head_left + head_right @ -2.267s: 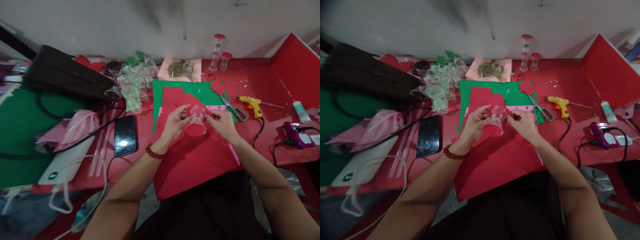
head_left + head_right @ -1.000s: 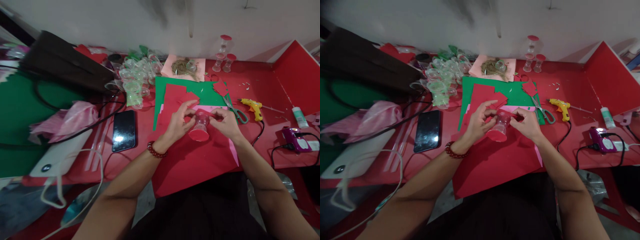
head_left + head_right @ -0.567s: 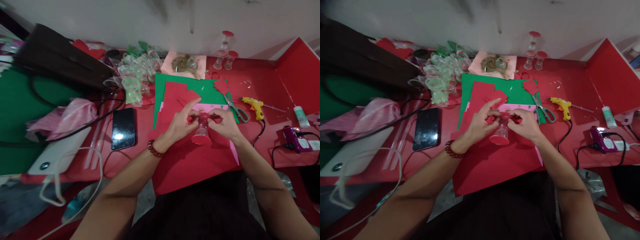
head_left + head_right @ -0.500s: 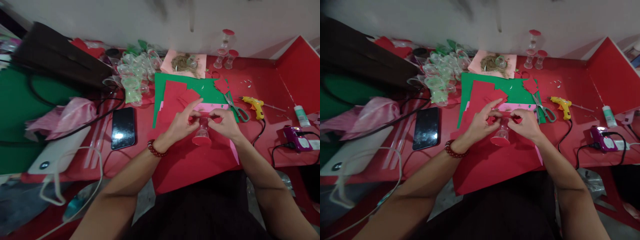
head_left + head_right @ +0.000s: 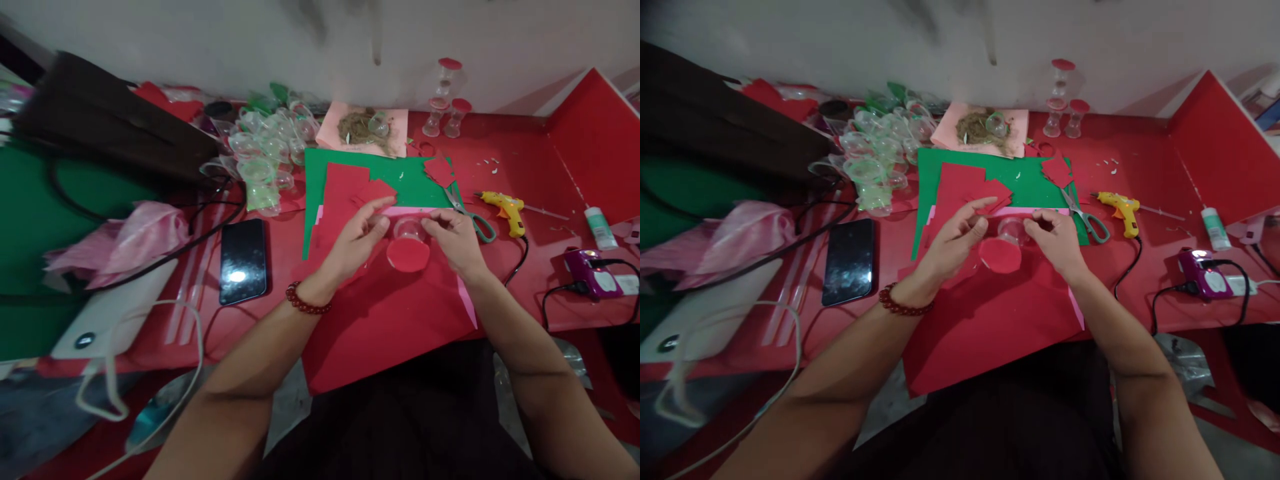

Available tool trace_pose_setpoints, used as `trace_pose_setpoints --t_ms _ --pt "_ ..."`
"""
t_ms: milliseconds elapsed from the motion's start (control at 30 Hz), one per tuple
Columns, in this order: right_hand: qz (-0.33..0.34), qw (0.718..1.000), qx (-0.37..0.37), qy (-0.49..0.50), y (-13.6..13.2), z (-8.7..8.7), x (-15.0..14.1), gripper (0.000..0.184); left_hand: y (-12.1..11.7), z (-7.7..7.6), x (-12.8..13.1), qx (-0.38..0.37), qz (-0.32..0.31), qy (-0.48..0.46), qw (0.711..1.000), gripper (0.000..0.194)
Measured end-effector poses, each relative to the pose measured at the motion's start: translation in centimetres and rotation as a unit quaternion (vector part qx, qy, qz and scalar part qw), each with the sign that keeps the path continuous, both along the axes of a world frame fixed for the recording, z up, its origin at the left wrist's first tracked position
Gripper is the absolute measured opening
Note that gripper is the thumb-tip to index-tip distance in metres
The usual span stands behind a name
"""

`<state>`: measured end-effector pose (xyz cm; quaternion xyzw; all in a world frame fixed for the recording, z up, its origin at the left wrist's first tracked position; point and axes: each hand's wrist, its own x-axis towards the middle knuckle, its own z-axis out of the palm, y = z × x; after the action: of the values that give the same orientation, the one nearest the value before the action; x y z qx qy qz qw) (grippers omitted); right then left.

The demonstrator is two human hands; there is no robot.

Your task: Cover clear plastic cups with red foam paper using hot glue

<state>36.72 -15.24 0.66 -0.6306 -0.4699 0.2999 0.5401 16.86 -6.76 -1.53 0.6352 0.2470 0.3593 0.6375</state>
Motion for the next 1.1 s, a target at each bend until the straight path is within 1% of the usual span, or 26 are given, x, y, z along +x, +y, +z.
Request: trace_pose_setpoints --t_ms 67,133,200,300,400,467,533,600,667,733,767,833,900,967,1033,1067,1100 --pt "-0.004 0.997 -0.013 0.079 0.4 -0.7 0.2 0.032 0.5 -0.7 0.2 -0.081 -0.019 -0.022 0.996 0.054" --pt "0.011 0.991 -0.038 0.129 0.7 -1.2 0.2 0.039 0.9 -1.3 0.3 -0.138 -0.031 -0.030 0.990 0.053" --pt "0.021 0.985 -0.061 0.157 0.9 -1.5 0.0 0.043 1.1 -1.7 0.3 -0.166 -0.024 -0.027 0.985 0.050" --pt "0.037 0.978 -0.086 0.184 0.9 -1.3 -0.3 0.044 1.5 -1.9 0.1 -0.179 0.002 -0.016 0.984 0.043" --pt "0.064 0.971 -0.120 0.194 0.8 -1.1 -0.2 0.044 1.8 -2.0 -0.2 -0.173 0.015 -0.005 0.985 0.038" --pt "0.071 0.971 -0.127 0.190 0.9 -1.2 -0.1 0.043 2.0 -2.2 -0.3 -0.169 0.021 0.006 0.985 0.040" --pt "0.065 0.978 -0.102 0.170 0.9 -1.4 0.0 0.041 2.0 -2.1 -0.3 -0.164 0.027 0.009 0.986 0.045" --pt "0.047 0.989 -0.057 0.127 0.8 -1.5 -0.1 0.038 1.8 -1.8 -0.4 -0.144 0.016 -0.008 0.989 0.053" --pt "0.023 0.997 -0.018 0.066 0.7 -1.5 -0.2 0.033 1.5 -1.1 -0.5 -0.106 -0.024 -0.034 0.994 0.067" --pt "-0.003 1.000 0.014 0.006 0.5 -1.3 -0.3 0.027 1.3 -0.4 -0.7 -0.071 -0.066 -0.045 0.994 0.083" --pt "-0.012 0.999 0.028 -0.019 0.3 -1.1 -0.4 0.026 1.2 -0.2 -0.7 -0.059 -0.076 -0.045 0.994 0.089" --pt "-0.023 0.997 0.050 -0.054 0.2 -0.8 -0.6 0.024 1.1 0.0 -0.8 -0.044 -0.073 -0.041 0.996 0.095" --pt "-0.024 0.996 0.063 -0.066 0.1 -0.6 -0.6 0.023 1.2 0.0 -0.8 -0.038 -0.068 -0.035 0.996 0.097" --pt "-0.016 0.996 0.067 -0.057 0.0 -0.5 -0.4 0.024 1.3 -0.2 -0.8 -0.040 -0.078 -0.030 0.996 0.100" --pt "0.016 0.997 0.066 -0.032 0.0 -0.3 -0.1 0.028 1.3 -0.3 -0.7 -0.044 -0.088 -0.033 0.995 0.100" --pt "0.045 0.997 0.065 -0.020 0.0 -0.2 0.1 0.034 1.3 -0.3 -0.7 -0.043 -0.086 -0.037 0.995 0.100" --pt "0.077 0.995 0.064 -0.012 -0.1 0.0 0.2 0.047 1.3 -0.3 -0.7 -0.040 -0.081 -0.042 0.995 0.099"
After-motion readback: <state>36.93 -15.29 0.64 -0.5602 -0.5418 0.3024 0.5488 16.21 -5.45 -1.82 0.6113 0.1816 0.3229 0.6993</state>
